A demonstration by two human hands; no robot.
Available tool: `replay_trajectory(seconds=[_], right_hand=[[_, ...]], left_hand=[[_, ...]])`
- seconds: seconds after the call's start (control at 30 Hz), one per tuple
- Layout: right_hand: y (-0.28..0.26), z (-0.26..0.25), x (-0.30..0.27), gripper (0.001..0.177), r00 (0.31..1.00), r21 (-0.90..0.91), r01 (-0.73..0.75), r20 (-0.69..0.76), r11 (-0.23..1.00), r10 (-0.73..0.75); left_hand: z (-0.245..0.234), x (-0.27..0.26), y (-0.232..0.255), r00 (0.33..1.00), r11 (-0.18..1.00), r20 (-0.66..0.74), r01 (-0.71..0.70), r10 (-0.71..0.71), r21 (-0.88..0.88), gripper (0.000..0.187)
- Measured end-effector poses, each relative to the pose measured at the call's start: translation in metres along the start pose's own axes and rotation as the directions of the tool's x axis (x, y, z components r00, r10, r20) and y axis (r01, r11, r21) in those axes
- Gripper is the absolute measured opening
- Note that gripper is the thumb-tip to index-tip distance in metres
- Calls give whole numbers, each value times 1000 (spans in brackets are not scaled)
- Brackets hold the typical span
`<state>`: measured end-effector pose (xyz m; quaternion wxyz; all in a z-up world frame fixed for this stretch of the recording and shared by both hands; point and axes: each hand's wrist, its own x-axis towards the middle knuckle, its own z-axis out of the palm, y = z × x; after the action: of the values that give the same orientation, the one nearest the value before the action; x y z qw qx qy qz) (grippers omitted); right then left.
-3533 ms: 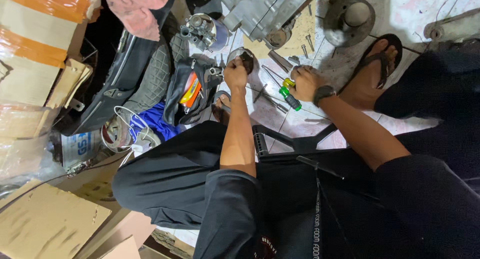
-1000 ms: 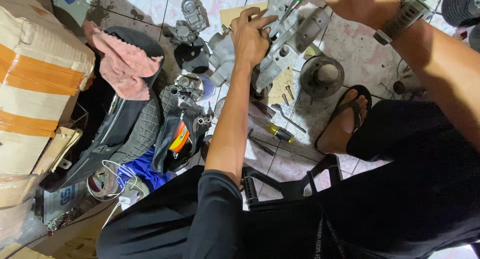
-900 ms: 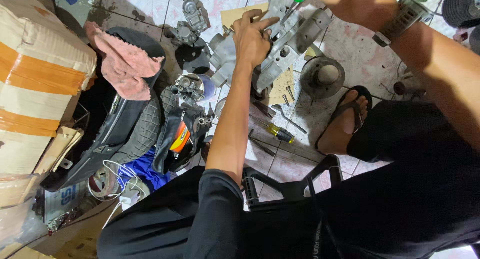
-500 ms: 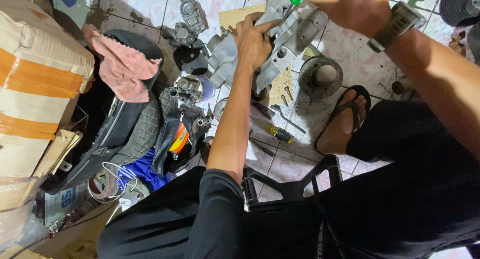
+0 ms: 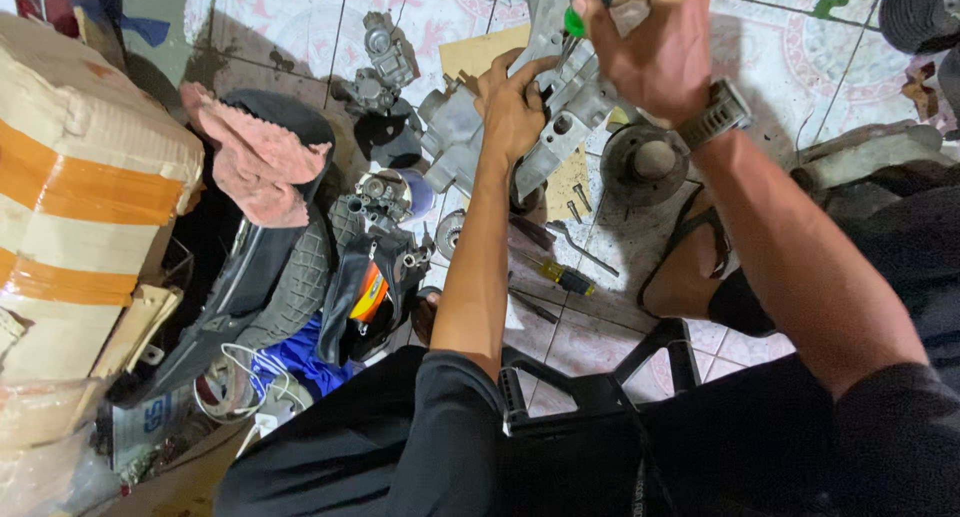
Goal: The person sits cross-legged on a chair and works on a cylindrical mechanical part, using a small tool to adjust internal components. They then use a screwdriver to tighten screws on a larger metal casing.
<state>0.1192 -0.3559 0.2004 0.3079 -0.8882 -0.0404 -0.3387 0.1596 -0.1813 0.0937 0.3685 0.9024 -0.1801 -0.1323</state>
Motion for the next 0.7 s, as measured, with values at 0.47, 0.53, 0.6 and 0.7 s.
replay_trajectory(seconds=[0.47, 0.53, 0.6, 0.7], right_hand=[[-17, 13, -2, 52, 952, 97, -136, -264, 986, 157], [-34, 3, 12, 23, 946, 134, -1, -321, 991, 45], [-28, 8, 9, 17, 948, 149, 20, -318, 989, 29], [-19, 12, 0, 19, 951, 168, 29, -309, 985, 25]], left_hand=[[-2, -2, 1, 1000, 1000, -7, -9, 9, -16, 45], [-3, -1, 2, 1000, 1000, -24, -12, 12, -19, 44], [-3, -2, 2, 999, 1000, -28, -15, 14, -26, 43], [-4, -2, 5, 999, 999, -30, -21, 20, -28, 41]])
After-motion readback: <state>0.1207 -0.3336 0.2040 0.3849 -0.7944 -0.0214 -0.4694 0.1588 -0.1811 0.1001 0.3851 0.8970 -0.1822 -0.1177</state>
